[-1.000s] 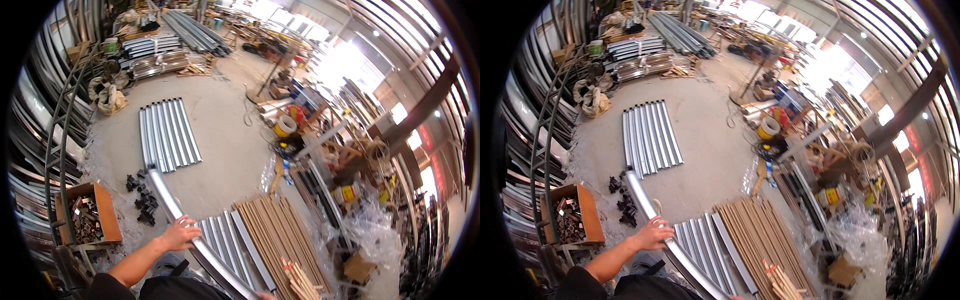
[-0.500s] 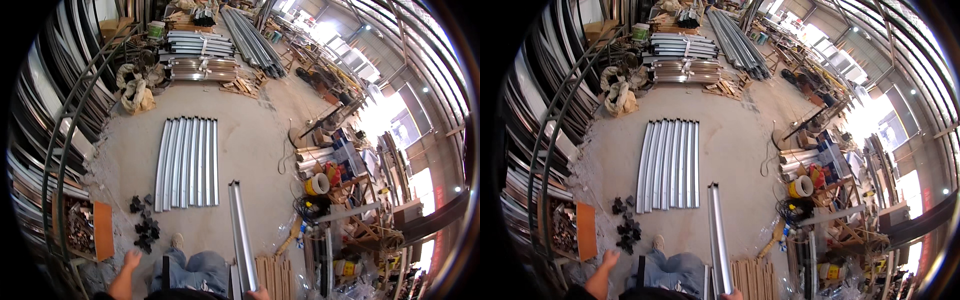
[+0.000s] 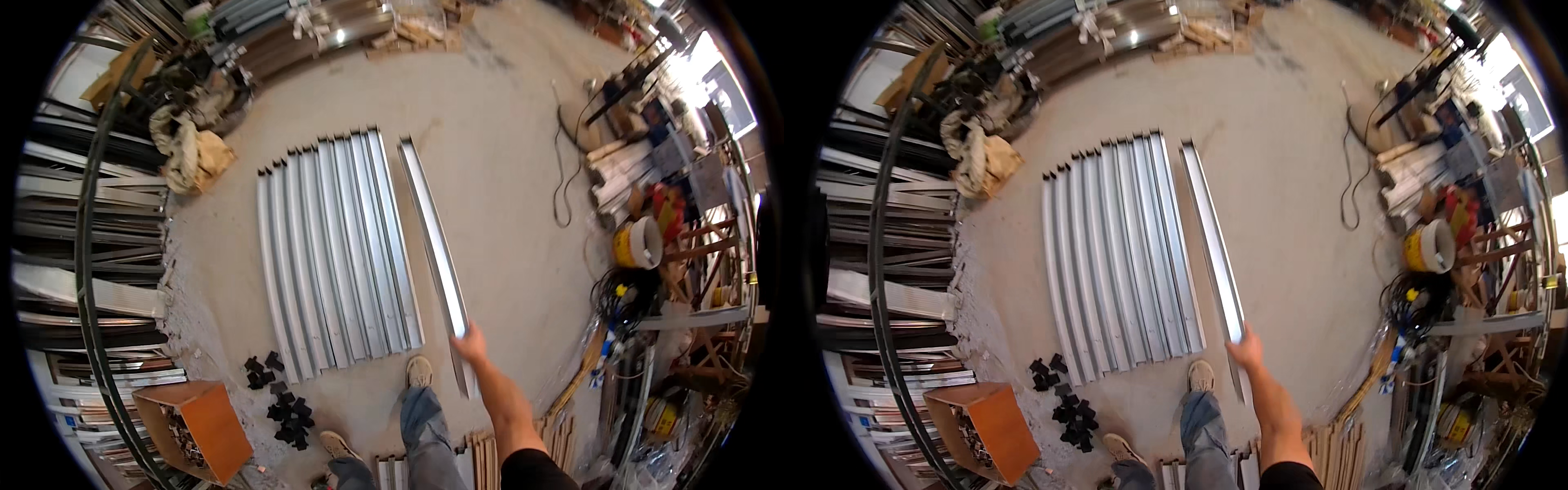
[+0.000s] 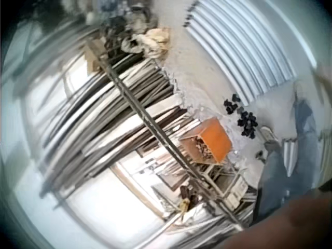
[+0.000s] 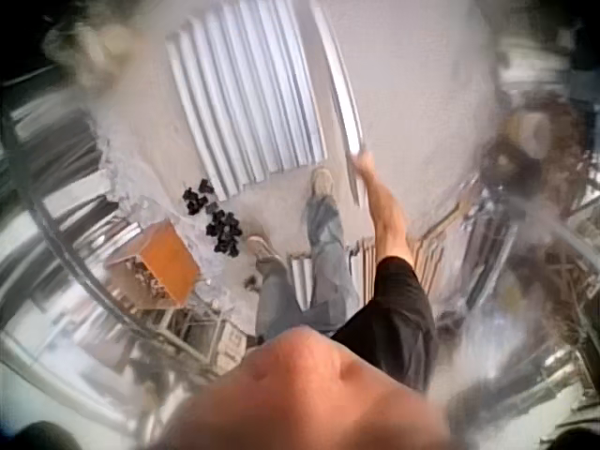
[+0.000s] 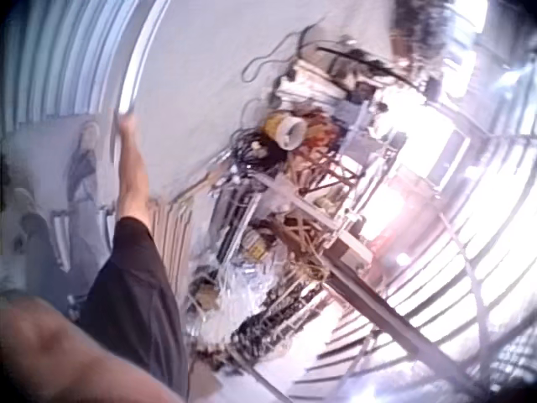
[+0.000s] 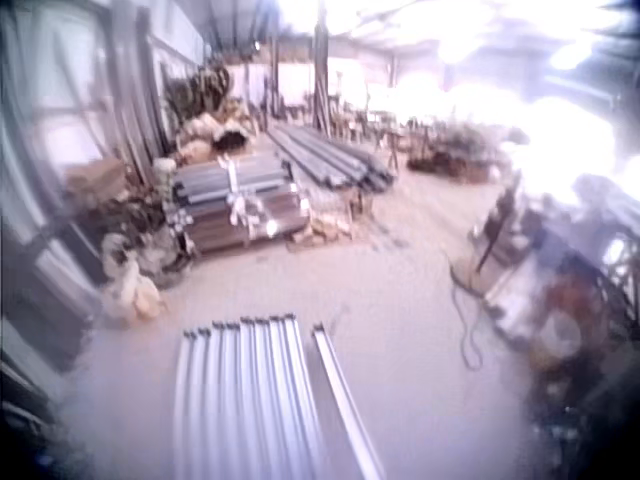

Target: The person repeatedly picks up long metal profiles, places them on a chop saw, cuts them to length, and stacks the cut pieces on the floor. The process is repeated multiple times throughout the clip.

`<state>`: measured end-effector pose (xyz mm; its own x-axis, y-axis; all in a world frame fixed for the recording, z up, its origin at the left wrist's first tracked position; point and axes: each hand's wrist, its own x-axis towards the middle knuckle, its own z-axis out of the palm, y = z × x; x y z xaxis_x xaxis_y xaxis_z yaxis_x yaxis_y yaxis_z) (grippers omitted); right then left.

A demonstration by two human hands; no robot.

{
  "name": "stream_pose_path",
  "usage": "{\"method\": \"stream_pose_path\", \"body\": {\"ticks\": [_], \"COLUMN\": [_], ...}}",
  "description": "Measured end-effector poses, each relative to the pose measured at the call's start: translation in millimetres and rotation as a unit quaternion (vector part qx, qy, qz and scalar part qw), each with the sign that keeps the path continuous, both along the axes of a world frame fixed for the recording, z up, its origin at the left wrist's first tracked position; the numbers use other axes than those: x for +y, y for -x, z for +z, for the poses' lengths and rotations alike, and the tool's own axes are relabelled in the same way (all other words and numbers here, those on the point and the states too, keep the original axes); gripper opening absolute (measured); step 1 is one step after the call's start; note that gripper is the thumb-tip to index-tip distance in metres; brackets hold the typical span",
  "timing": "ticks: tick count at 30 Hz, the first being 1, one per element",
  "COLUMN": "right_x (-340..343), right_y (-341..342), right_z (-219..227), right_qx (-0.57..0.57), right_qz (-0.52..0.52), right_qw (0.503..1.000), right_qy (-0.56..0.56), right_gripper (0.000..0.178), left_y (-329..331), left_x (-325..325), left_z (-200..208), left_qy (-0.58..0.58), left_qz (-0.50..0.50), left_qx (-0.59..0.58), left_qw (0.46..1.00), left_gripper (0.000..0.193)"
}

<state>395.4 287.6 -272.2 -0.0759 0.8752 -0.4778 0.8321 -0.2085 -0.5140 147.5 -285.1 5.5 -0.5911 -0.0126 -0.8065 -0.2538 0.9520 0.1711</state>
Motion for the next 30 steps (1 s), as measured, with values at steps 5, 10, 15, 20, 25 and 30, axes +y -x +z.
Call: {"method": "stream_pose_path", "body": {"ticks": [5,10,15,20,25,30], "right_x": [61,74,73,-10,-193,-353], "right_y": [23,86,78,-5,-174,-179], "right_z": [-133,-188,-242,-198,-173,-59], "right_qx": [0.062,0.006,0.073,0.082,-0.012,0.140], "right_qz": [0.015,0.023,0.027,-0.150,-0.387,-0.592], "right_qw": [0.998,0.996,0.996,0.970,0.885,0.730], "right_qy": [-0.020,0.083,0.047,0.171,0.259,0.312], "right_gripper": [0.092,0.096,0.096,0.084,0.060,0.040], "left_y": [-20,-16,5,25,71,125], "left_x": [49,53,52,31,-5,-76], "left_z": [-37,-23,2,69,97,139], "left_qy": [0.043,0.111,0.128,0.148,0.157,0.186], "left_qz": [0.023,0.030,0.009,0.007,-0.042,-0.100], "left_qx": [-0.033,-0.044,-0.056,-0.074,-0.121,-0.137], "left_qw": [0.998,0.992,0.990,0.986,0.979,0.968], "left_gripper": [0.054,0.054,0.054,0.053,0.053,0.053]}}
